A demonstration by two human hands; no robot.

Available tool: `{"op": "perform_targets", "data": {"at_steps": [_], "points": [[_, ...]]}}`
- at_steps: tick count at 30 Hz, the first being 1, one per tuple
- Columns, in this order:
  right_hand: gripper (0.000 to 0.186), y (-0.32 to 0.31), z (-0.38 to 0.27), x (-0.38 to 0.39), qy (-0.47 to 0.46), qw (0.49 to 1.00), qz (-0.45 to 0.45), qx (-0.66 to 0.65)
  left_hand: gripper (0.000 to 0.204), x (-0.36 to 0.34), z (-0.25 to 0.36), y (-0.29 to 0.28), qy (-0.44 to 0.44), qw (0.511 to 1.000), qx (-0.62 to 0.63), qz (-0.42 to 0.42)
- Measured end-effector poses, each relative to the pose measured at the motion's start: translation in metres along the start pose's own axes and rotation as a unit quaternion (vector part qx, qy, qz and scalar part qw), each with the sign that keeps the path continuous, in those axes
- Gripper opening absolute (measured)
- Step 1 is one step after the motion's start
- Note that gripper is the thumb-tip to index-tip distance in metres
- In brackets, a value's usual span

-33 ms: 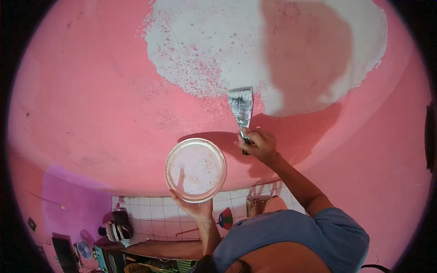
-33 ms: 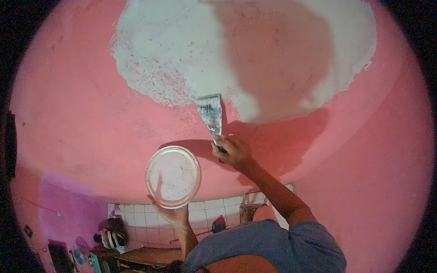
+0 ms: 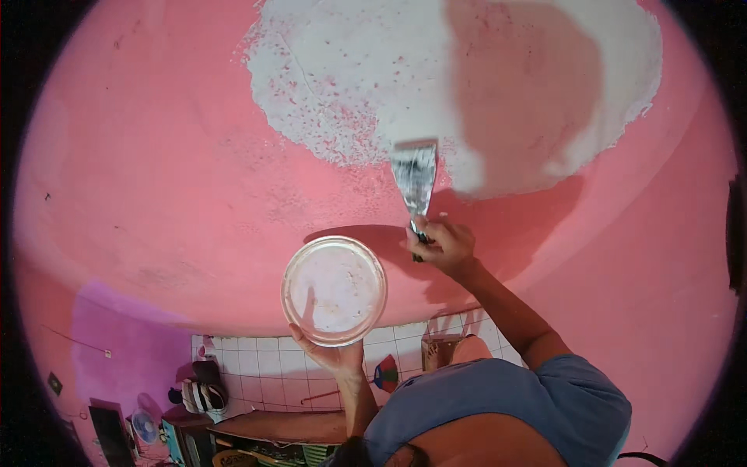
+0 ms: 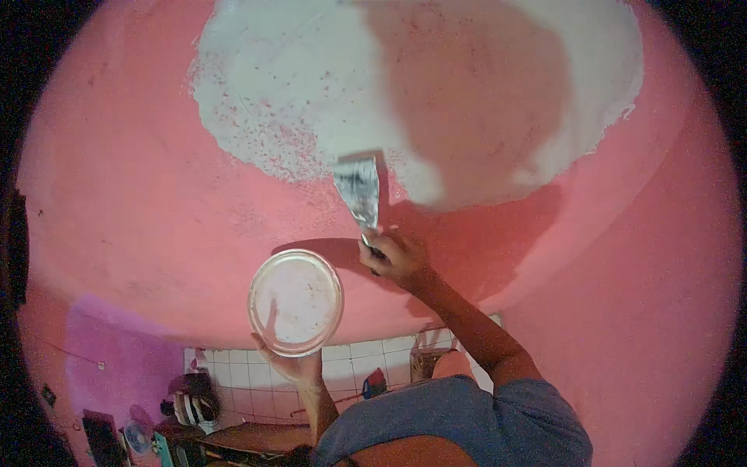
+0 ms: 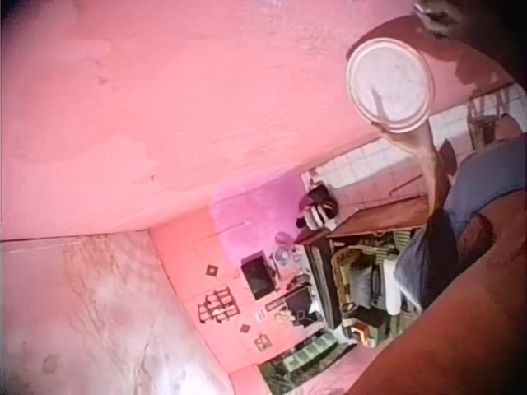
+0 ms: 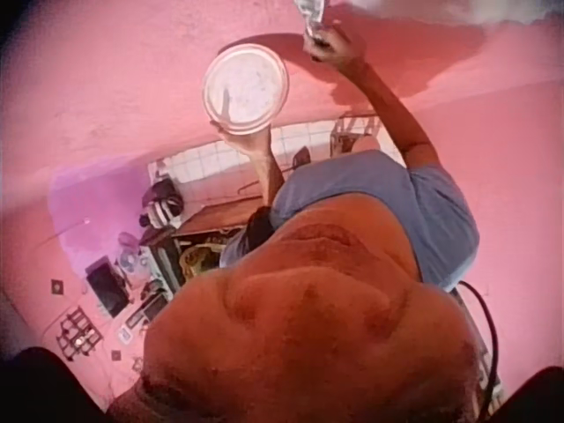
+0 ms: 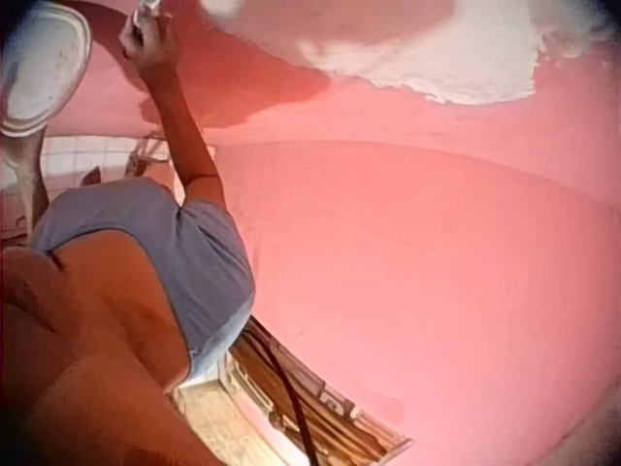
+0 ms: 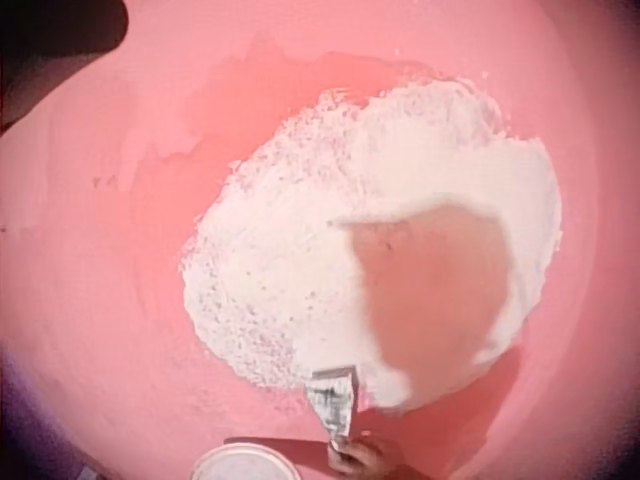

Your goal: The person applies a white substance from a plastic lid onto a pink wall using a putty knife, spreading and smoothing the material over a damaged area.

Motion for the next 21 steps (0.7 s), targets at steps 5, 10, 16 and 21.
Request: {"op": "perform_targets", "data": {"at_steps": [5, 10, 16, 21], "points": [[0.044, -0.023, -0.010, -0.070, 0.013, 0.995, 0.074, -0.066, 0.072, -0.001, -0.004, 0.002, -0.009, 1.000, -0.002, -0.002], [0.050, 0.005, 0.004, -0.018, 0.017, 1.000, 0.006, 0.025, 0.072, 0.002, -0.001, -0.002, -0.010, 1.000, 0.013, 0.012], [0.055, -0.002, -0.008, 0.010, 0.021, 0.998, -0.048, -0.018, 0.073, 0.000, -0.003, -0.003, 0.002, 1.000, -0.014, 0.000], [0.055, -0.021, -0.008, -0.080, 0.025, 0.997, 0.060, -0.043, 0.073, 0.001, -0.005, 0.001, -0.006, 0.999, -0.034, 0.009]]}}
Point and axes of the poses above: each hand's wrist, its own x-axis away from the middle knuckle, its own y-axis out of the palm, z = x × y, the point moved 5 cm from there along -x, towards the middle knuckle, and after that the axes turned 1 degree about -z, right-handed, at the moved point
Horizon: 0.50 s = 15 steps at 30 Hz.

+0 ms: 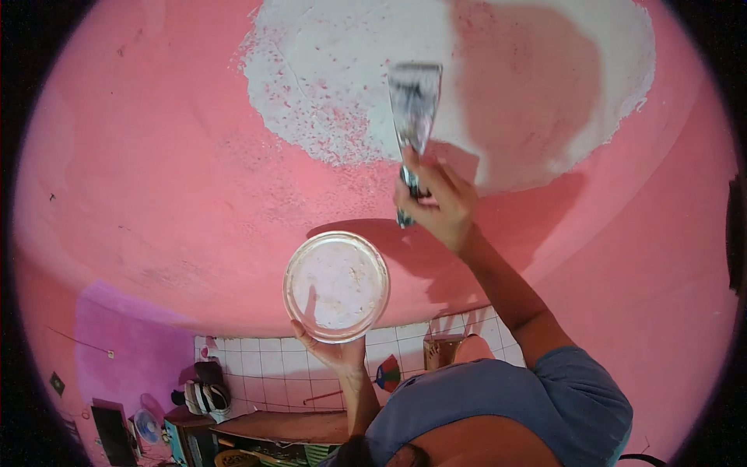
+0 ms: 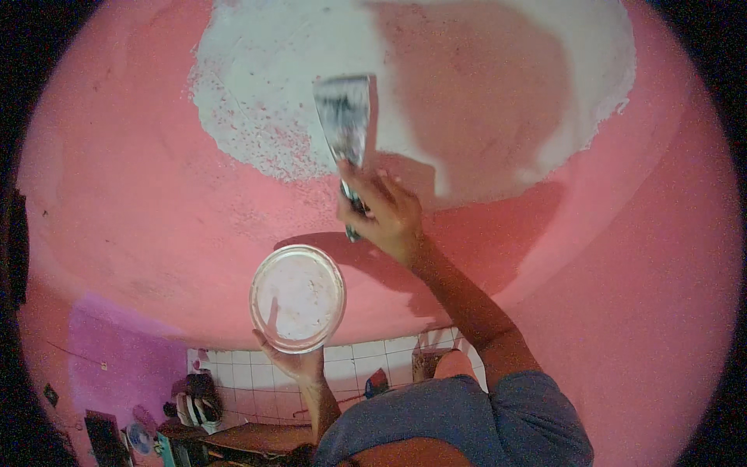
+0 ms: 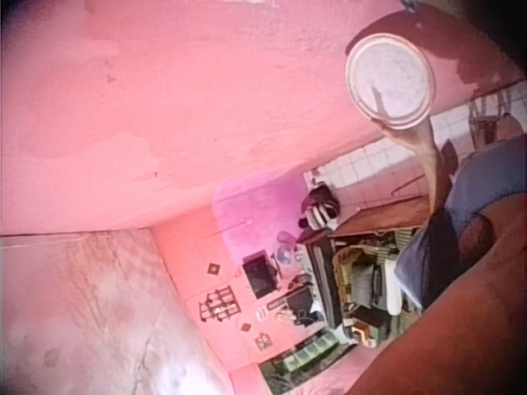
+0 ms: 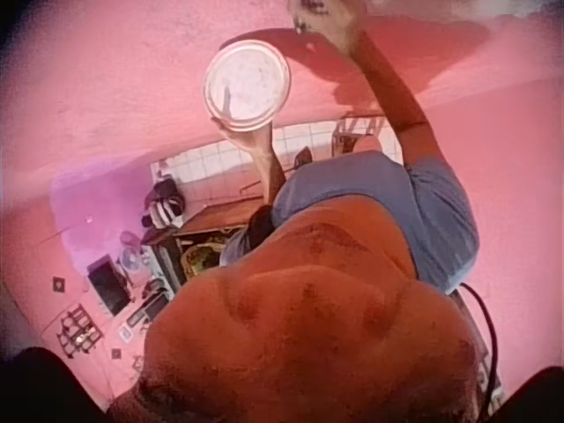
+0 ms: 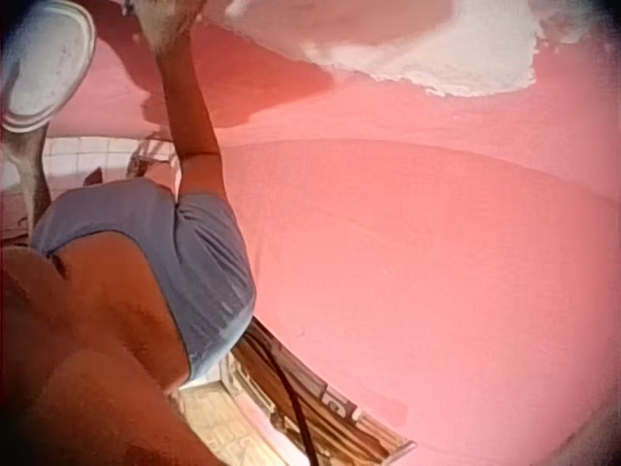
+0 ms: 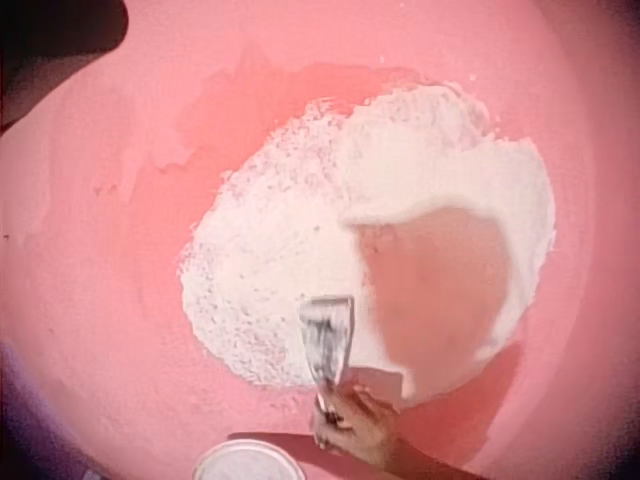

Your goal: The person applies a white substance from a plastic lid onto a pink wall using a putty knife, spreading and smoothing the material over a damaged area.

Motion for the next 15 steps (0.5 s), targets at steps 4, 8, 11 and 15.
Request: {"op": "perform_targets", "data": {"at_steps": [4, 8, 11, 15], "points": [[0.048, 0.022, 0.005, -0.001, 0.001, 0.999, 0.010, 0.032, 0.072, -0.002, 0.004, -0.012, -0.005, 1.000, 0.013, 0.004], [0.045, 0.040, 0.010, 0.064, -0.055, 0.997, -0.036, 0.027, 0.073, -0.003, 0.002, -0.008, -0.014, 0.999, 0.029, -0.007], [0.043, 0.036, 0.004, 0.070, -0.054, 0.996, -0.061, 0.039, 0.074, -0.005, 0.005, -0.015, 0.009, 1.000, 0.000, 0.001], [0.046, 0.021, -0.002, 0.004, -0.053, 0.998, 0.011, 0.012, 0.073, -0.006, 0.005, -0.017, 0.023, 1.000, -0.010, 0.002]]}}
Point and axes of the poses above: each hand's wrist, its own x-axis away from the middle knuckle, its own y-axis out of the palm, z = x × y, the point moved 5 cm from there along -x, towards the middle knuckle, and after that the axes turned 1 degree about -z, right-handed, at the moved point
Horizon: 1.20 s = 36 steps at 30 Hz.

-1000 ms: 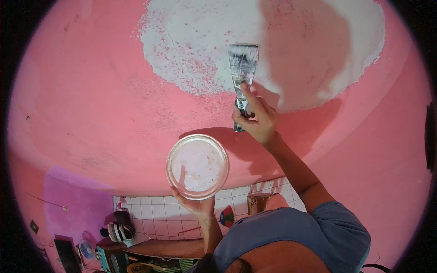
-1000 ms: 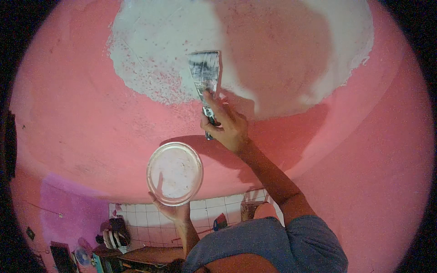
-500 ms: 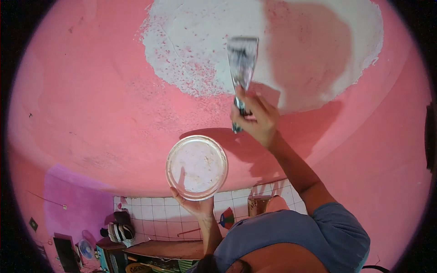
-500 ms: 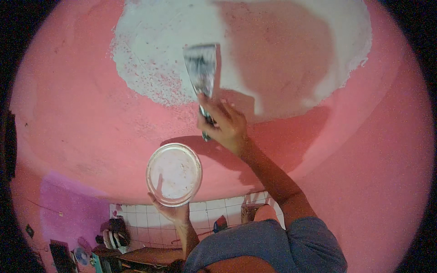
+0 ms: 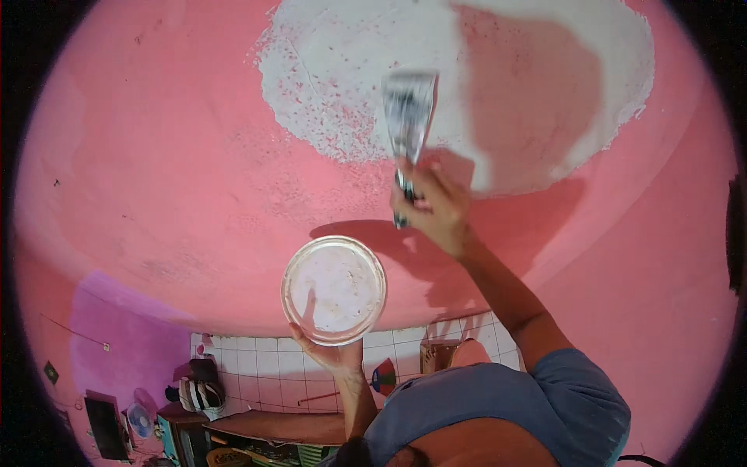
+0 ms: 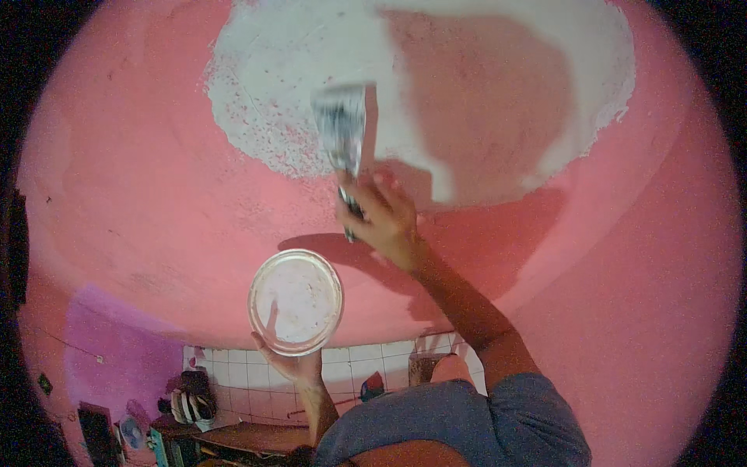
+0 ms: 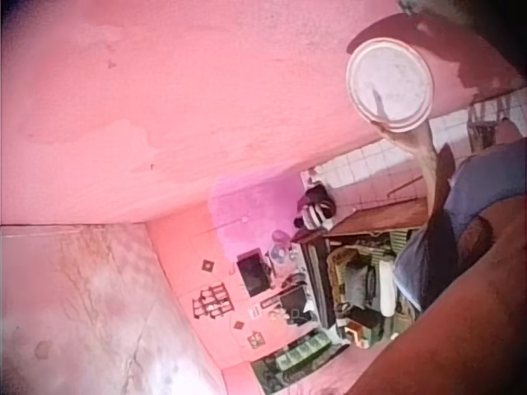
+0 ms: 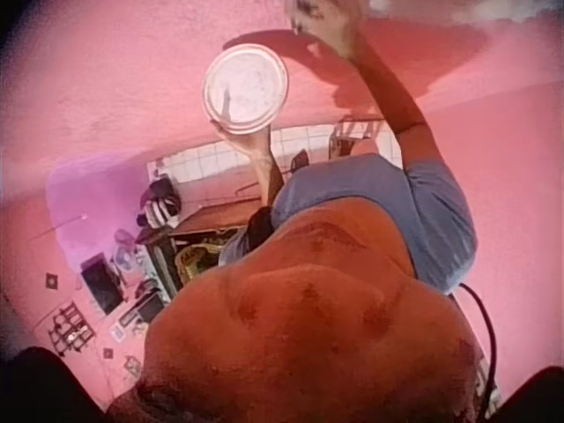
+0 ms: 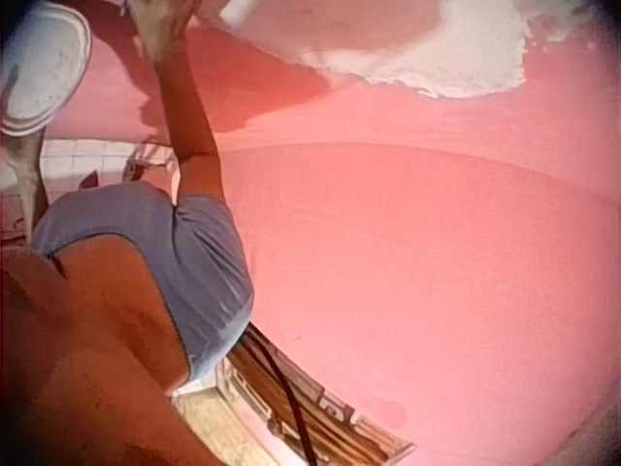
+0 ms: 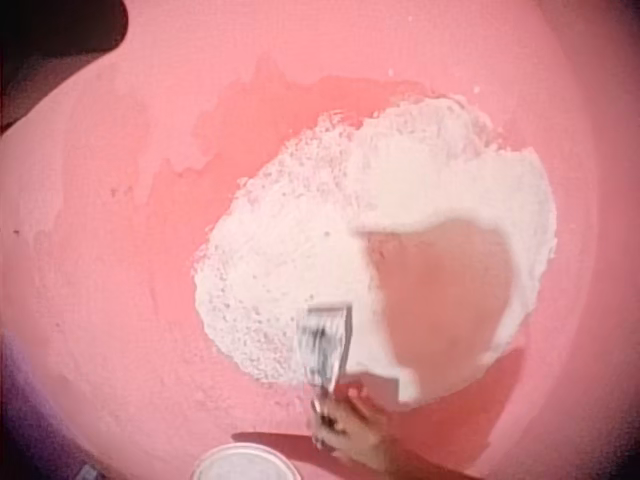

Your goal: The person applies a white substance from a plastic lid onto a pink wall using a putty knife, spreading and smoothing the material over a damaged area.

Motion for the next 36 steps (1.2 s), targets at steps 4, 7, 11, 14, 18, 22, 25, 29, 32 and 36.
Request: {"op": "perform_targets", "data": {"at_steps": [4, 7, 11, 14, 18, 22, 25, 29, 32, 36], "points": [[0.043, 0.013, 0.012, -0.026, 0.003, 0.999, 0.047, 0.017, 0.073, -0.001, -0.002, -0.005, -0.010, 1.000, 0.021, 0.000], [0.041, 0.036, 0.023, 0.021, 0.014, 1.000, -0.005, 0.011, 0.074, 0.000, -0.002, -0.001, -0.007, 1.000, 0.003, 0.010], [0.043, 0.038, 0.002, 0.064, 0.032, 0.998, -0.049, -0.020, 0.074, 0.000, -0.001, -0.004, -0.005, 1.000, 0.014, 0.019], [0.044, 0.023, 0.007, 0.041, 0.045, 0.997, -0.007, -0.064, 0.074, -0.001, -0.001, -0.006, -0.003, 1.000, 0.013, 0.005], [0.042, 0.008, 0.027, -0.017, 0.088, 0.994, 0.059, -0.014, 0.073, 0.000, -0.002, -0.001, -0.005, 1.000, -0.009, -0.009], [0.040, 0.020, 0.019, -0.021, 0.014, 0.995, 0.101, -0.003, 0.072, -0.001, -0.005, 0.003, -0.029, 0.999, 0.025, -0.014], [0.045, 0.045, 0.007, 0.029, 0.045, 0.998, -0.002, -0.047, 0.072, 0.000, -0.006, 0.005, -0.033, 0.999, 0.039, -0.017], [0.047, 0.040, -0.010, 0.050, 0.055, 0.994, -0.076, -0.059, 0.073, -0.002, -0.002, -0.004, 0.007, 0.999, 0.045, -0.003], [0.057, 0.020, 0.004, 0.028, 0.040, 0.992, -0.014, -0.118, 0.073, -0.001, -0.003, -0.011, 0.037, 0.999, 0.039, 0.010], [0.065, 0.002, 0.040, -0.024, 0.068, 0.987, 0.106, -0.097, 0.070, -0.004, -0.004, -0.016, 0.053, 0.998, 0.020, 0.003]]}}
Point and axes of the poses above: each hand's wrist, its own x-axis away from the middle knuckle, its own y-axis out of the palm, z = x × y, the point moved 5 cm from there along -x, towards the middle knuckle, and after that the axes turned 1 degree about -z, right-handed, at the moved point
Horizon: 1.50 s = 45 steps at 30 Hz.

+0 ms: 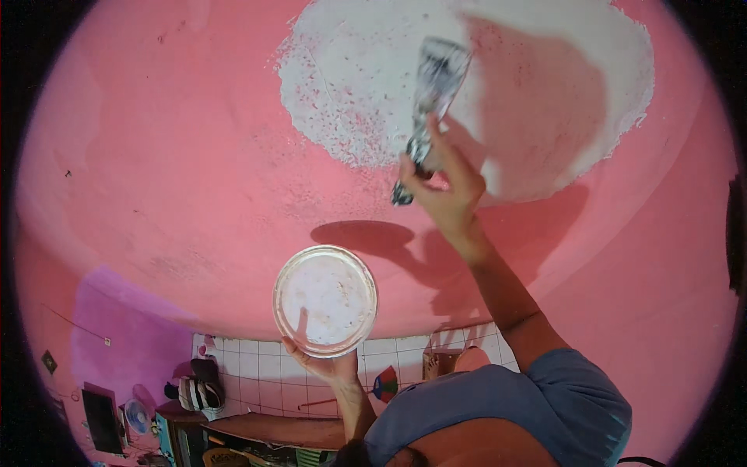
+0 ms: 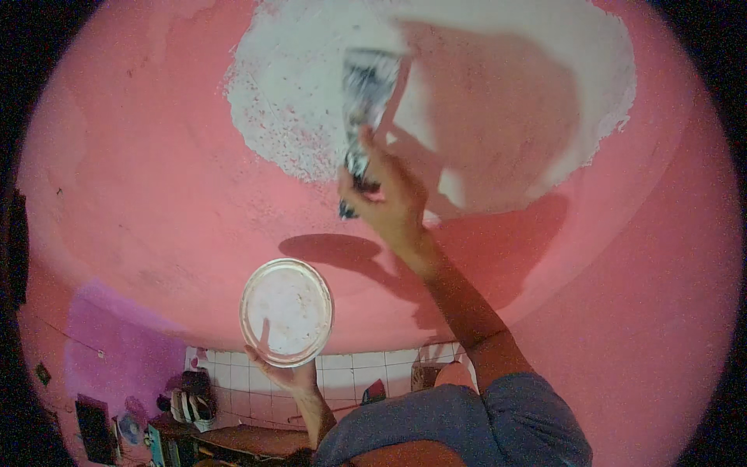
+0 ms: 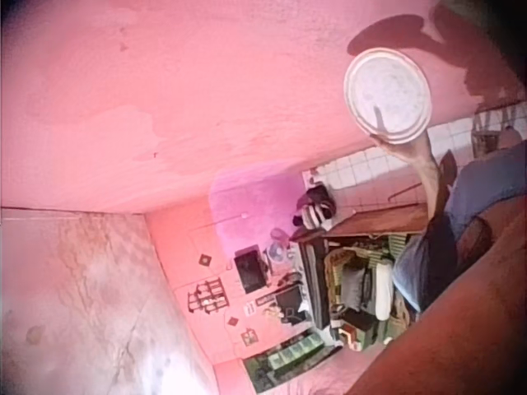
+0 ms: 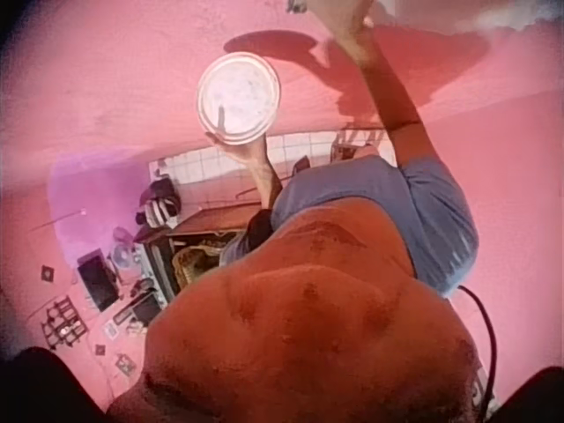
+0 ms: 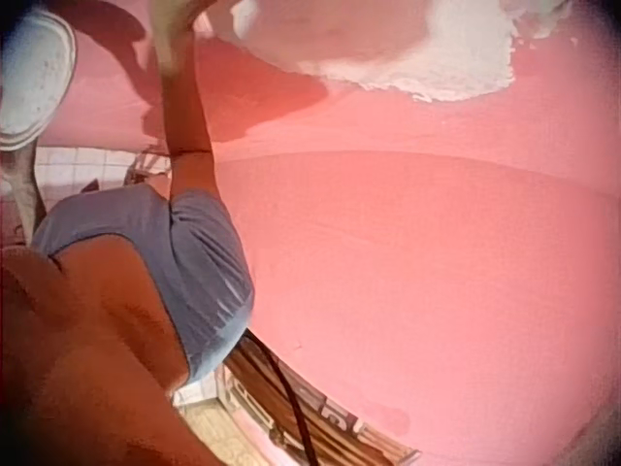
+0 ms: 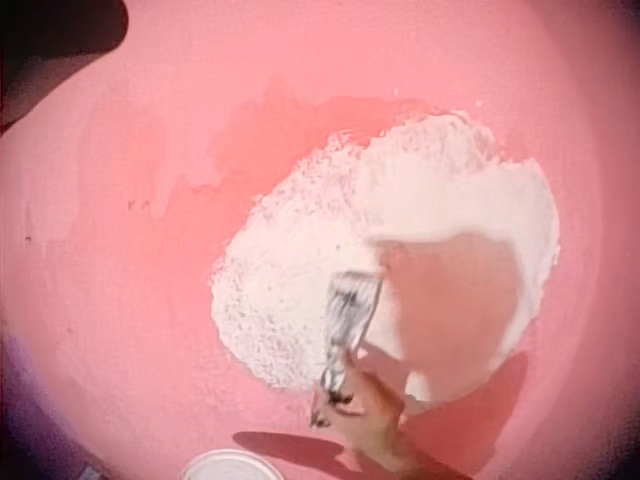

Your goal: The person applies a white substance from a plastic lid onto a pink wall using a putty knife, spreading and smoothing the material over a damaged area.

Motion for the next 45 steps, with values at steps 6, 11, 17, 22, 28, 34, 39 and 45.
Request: {"op": "perform_targets", "data": {"at_steps": [6, 11, 17, 22, 28, 34, 39, 45], "points": [[0.065, -0.010, 0.002, -0.003, 0.064, 0.998, 0.009, 0.002, 0.069, 0.000, 0.000, -0.002, -0.006, 1.000, 0.003, -0.001], [0.055, -0.021, 0.001, 0.033, 0.224, 0.967, -0.035, -0.120, 0.071, 0.002, 0.003, -0.001, 0.014, 1.000, 0.006, 0.016], [0.040, -0.017, -0.025, 0.093, 0.516, 0.756, -0.202, -0.348, 0.076, 0.004, 0.005, -0.004, 0.023, 0.998, -0.052, 0.036], [0.044, -0.012, -0.042, 0.100, 0.591, 0.584, -0.152, -0.535, 0.076, -0.002, -0.001, 0.002, -0.033, 0.999, 0.008, 0.038], [0.050, -0.006, -0.061, 0.102, 0.677, 0.475, -0.122, -0.549, 0.075, 0.001, 0.004, 0.008, -0.041, 0.999, 0.000, 0.016], [0.058, -0.018, -0.055, 0.134, 0.600, 0.479, -0.203, -0.607, 0.079, -0.001, 0.004, 0.004, -0.041, 0.999, -0.021, 0.027], [0.062, -0.043, -0.048, 0.158, 0.642, 0.563, -0.282, -0.438, 0.079, 0.005, 0.005, -0.003, -0.067, 0.998, 0.003, 0.016], [0.053, -0.041, -0.048, 0.127, 0.605, 0.625, -0.180, -0.459, 0.079, -0.002, 0.003, 0.005, -0.029, 0.998, -0.056, 0.001]]}}
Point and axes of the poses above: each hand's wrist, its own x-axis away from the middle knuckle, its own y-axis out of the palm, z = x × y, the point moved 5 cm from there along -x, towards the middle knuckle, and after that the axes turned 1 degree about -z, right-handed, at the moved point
